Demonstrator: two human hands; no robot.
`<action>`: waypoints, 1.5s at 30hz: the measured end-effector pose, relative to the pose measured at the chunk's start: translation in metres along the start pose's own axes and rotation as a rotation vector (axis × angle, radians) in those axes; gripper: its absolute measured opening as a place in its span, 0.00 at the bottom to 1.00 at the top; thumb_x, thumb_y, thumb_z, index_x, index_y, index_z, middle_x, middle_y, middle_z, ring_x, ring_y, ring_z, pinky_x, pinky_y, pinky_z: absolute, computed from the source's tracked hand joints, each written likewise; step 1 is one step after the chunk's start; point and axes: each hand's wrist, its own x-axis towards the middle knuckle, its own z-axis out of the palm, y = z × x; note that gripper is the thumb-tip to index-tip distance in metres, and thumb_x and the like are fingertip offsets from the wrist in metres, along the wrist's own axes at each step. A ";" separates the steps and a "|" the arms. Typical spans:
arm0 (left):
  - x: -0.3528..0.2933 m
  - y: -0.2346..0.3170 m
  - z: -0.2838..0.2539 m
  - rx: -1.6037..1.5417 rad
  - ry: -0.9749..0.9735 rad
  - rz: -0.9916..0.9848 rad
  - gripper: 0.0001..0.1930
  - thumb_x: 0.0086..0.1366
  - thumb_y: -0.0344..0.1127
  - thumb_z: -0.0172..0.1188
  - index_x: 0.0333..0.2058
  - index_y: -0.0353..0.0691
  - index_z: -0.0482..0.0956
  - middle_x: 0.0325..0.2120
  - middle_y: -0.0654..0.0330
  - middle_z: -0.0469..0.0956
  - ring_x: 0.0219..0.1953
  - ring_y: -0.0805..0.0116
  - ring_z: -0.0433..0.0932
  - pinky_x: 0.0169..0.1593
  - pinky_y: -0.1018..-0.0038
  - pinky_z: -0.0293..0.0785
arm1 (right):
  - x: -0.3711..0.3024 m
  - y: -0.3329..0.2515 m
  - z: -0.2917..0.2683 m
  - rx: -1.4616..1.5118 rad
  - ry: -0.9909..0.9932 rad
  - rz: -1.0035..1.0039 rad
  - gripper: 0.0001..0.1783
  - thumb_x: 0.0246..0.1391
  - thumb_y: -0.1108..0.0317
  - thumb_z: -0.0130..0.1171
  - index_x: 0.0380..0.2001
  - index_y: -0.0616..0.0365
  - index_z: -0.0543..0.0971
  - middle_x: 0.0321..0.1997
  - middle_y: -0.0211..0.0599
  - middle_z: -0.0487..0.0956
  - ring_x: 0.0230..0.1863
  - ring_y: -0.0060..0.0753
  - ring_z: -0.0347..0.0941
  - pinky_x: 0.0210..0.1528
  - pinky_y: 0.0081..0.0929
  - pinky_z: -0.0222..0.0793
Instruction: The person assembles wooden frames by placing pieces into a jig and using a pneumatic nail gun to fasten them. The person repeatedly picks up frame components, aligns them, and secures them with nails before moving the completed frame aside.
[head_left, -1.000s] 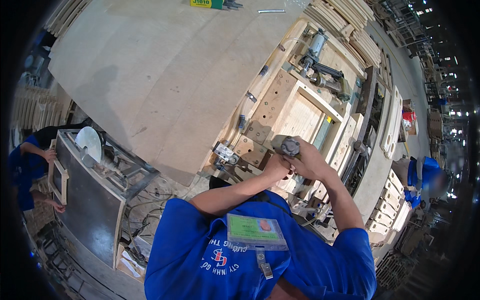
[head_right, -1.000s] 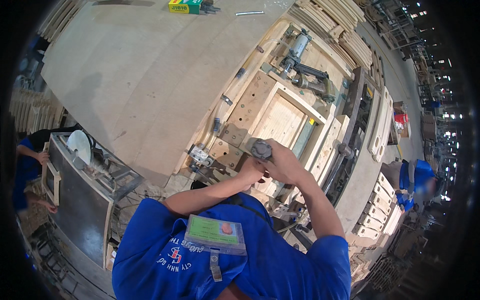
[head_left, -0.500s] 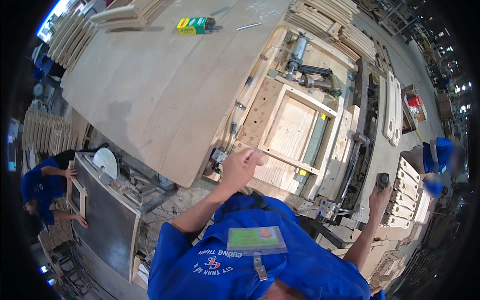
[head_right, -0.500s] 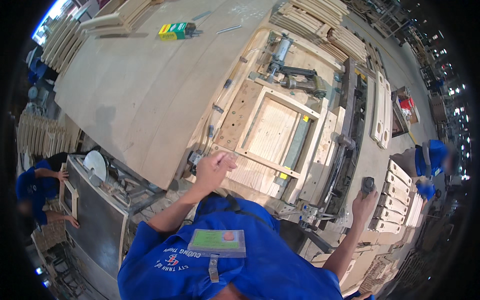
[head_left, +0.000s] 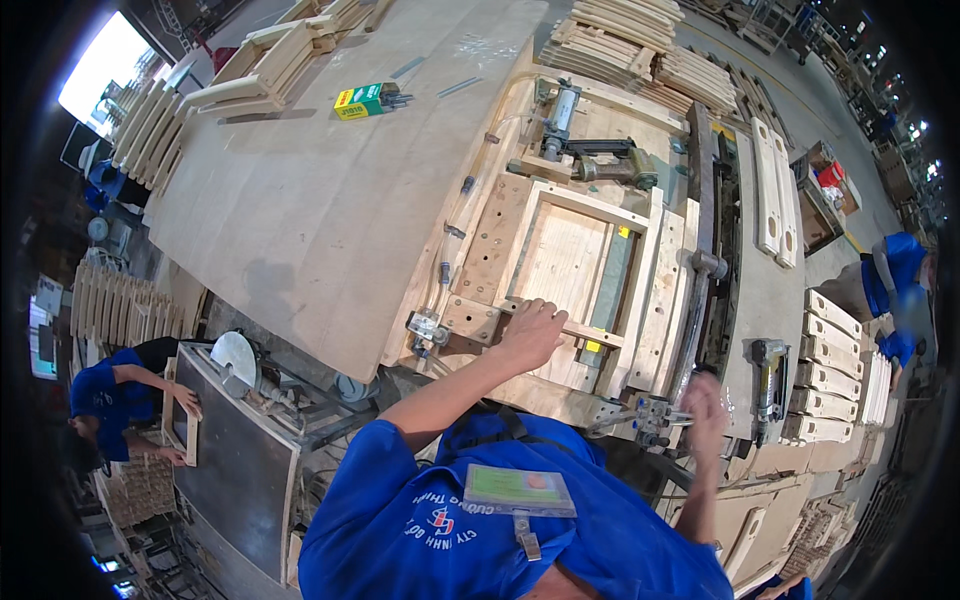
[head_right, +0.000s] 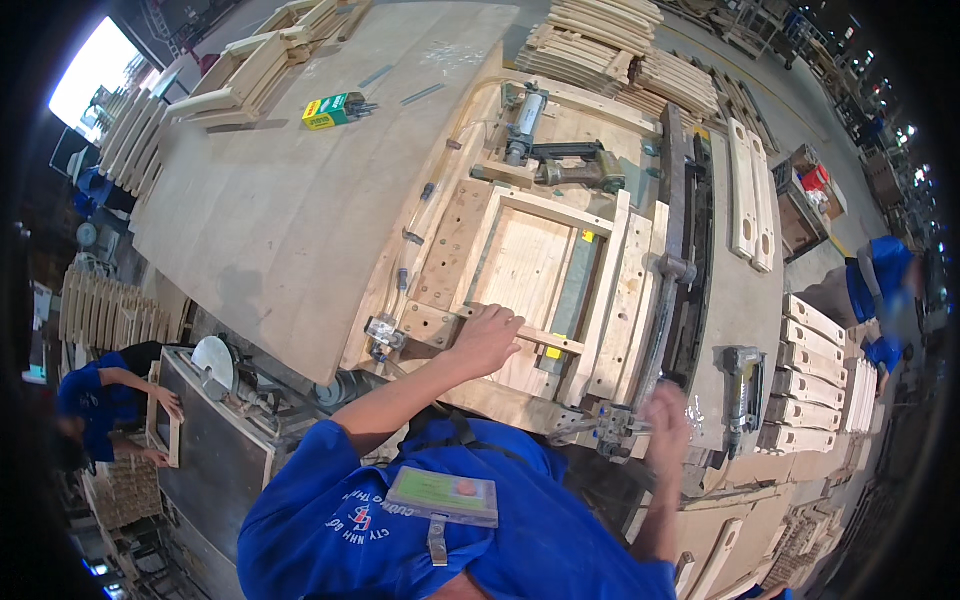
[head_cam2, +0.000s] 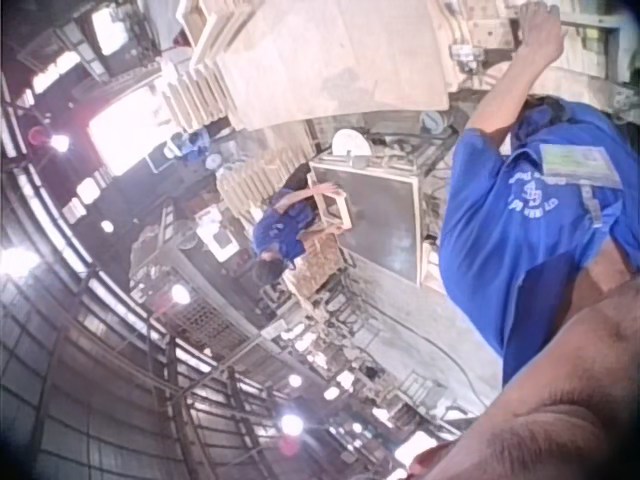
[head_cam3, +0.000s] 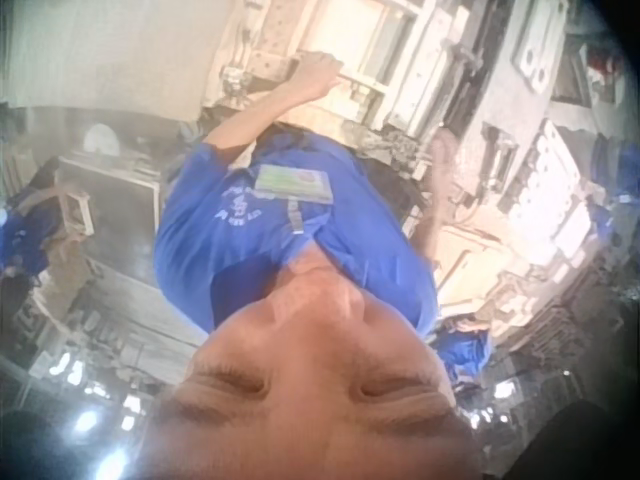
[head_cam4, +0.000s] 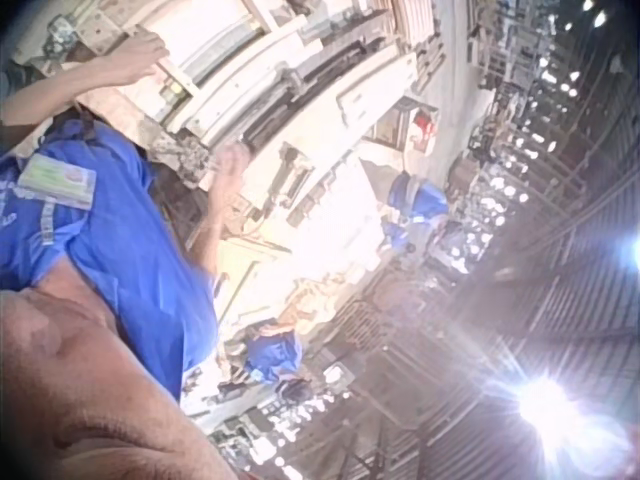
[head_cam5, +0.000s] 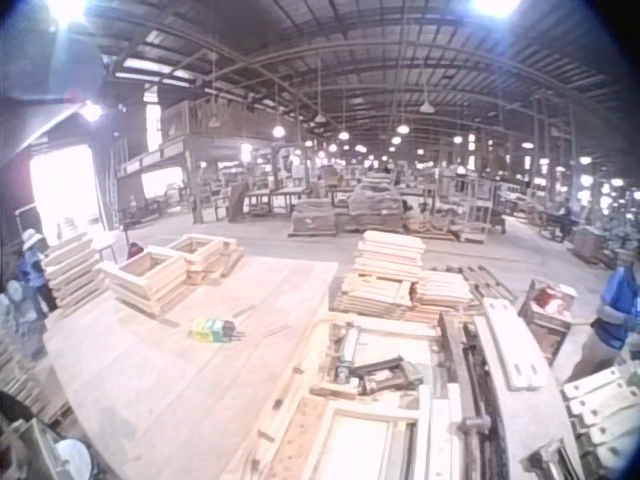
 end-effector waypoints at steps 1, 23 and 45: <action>0.004 -0.001 0.010 0.006 -0.022 0.011 0.22 0.64 0.42 0.69 0.53 0.37 0.79 0.47 0.51 0.81 0.54 0.50 0.77 0.59 0.56 0.71 | -0.030 -0.021 0.029 0.185 -0.119 0.157 0.13 0.66 0.69 0.63 0.50 0.66 0.82 0.37 0.36 0.83 0.33 0.25 0.76 0.38 0.25 0.75; 0.050 -0.007 0.029 0.066 -0.349 0.102 0.17 0.59 0.45 0.71 0.41 0.41 0.86 0.41 0.50 0.86 0.49 0.48 0.84 0.51 0.56 0.81 | -0.058 -0.082 0.041 -0.414 -0.135 0.058 0.24 0.72 0.54 0.59 0.50 0.70 0.82 0.48 0.53 0.82 0.48 0.45 0.75 0.54 0.40 0.71; 0.053 -0.017 0.020 0.082 -0.409 0.219 0.10 0.54 0.39 0.69 0.32 0.40 0.90 0.35 0.51 0.88 0.41 0.48 0.87 0.43 0.54 0.83 | -0.051 -0.141 0.064 -0.320 -0.114 0.007 0.13 0.72 0.62 0.59 0.37 0.61 0.81 0.29 0.28 0.73 0.27 0.23 0.64 0.27 0.23 0.58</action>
